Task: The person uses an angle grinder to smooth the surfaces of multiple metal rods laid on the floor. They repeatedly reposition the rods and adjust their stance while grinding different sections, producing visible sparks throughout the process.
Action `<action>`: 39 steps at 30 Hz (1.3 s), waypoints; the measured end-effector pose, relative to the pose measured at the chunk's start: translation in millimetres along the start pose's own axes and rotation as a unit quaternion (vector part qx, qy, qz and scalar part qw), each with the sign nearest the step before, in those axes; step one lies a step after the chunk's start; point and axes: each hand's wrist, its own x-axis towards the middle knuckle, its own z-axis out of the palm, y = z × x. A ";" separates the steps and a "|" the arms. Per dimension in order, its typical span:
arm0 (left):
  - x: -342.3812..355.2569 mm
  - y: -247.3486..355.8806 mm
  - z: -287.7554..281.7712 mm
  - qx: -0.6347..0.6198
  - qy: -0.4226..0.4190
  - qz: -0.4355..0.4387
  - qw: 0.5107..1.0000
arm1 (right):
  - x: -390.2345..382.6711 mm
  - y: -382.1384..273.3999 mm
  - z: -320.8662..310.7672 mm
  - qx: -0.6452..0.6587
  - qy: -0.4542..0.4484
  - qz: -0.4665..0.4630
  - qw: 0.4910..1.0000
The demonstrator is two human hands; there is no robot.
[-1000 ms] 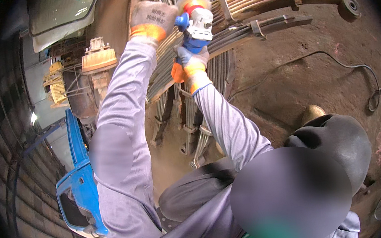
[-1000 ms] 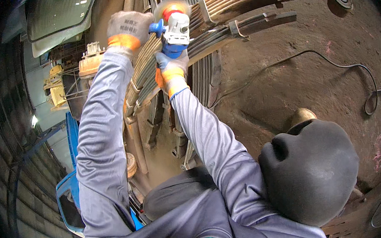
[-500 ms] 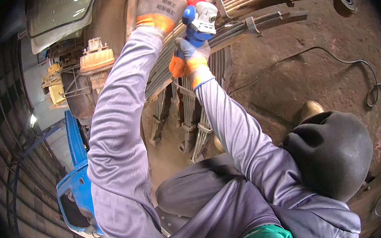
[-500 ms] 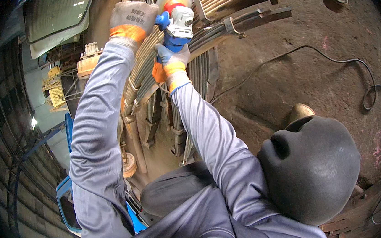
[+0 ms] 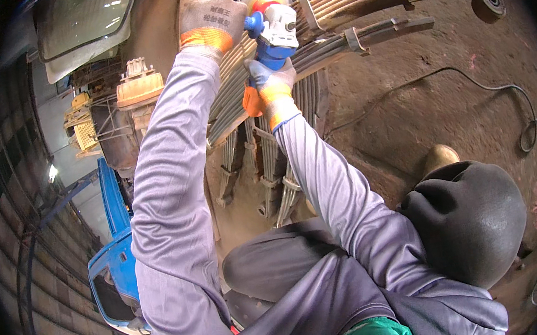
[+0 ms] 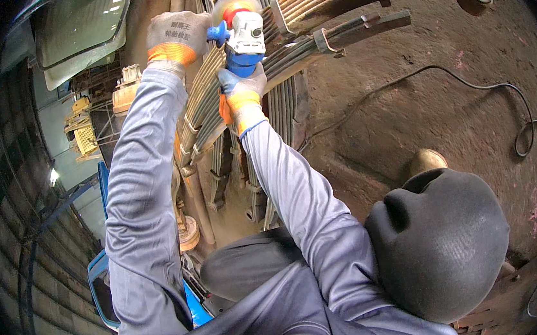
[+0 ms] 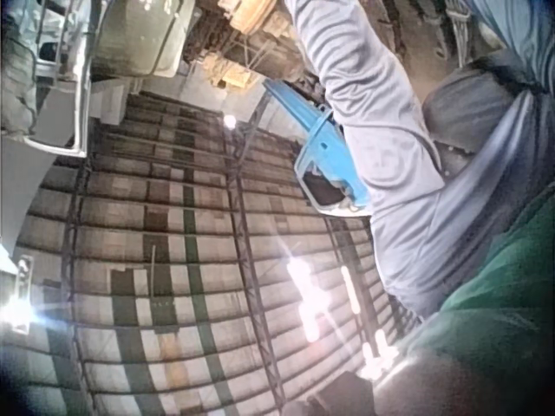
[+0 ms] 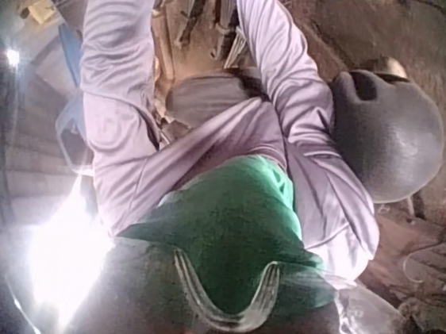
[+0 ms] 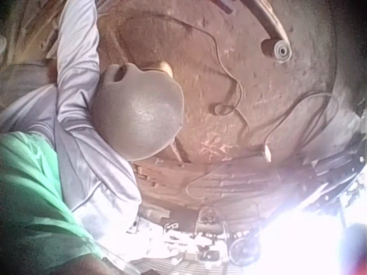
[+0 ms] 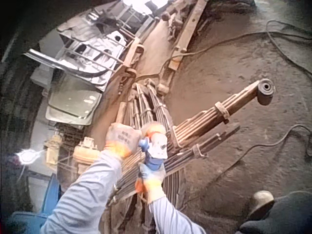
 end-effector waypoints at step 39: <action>-17.4 -5.8 14.7 -0.046 -0.055 -0.019 0.997 | -27.8 -11.4 -7.0 -0.005 -0.024 0.025 0.999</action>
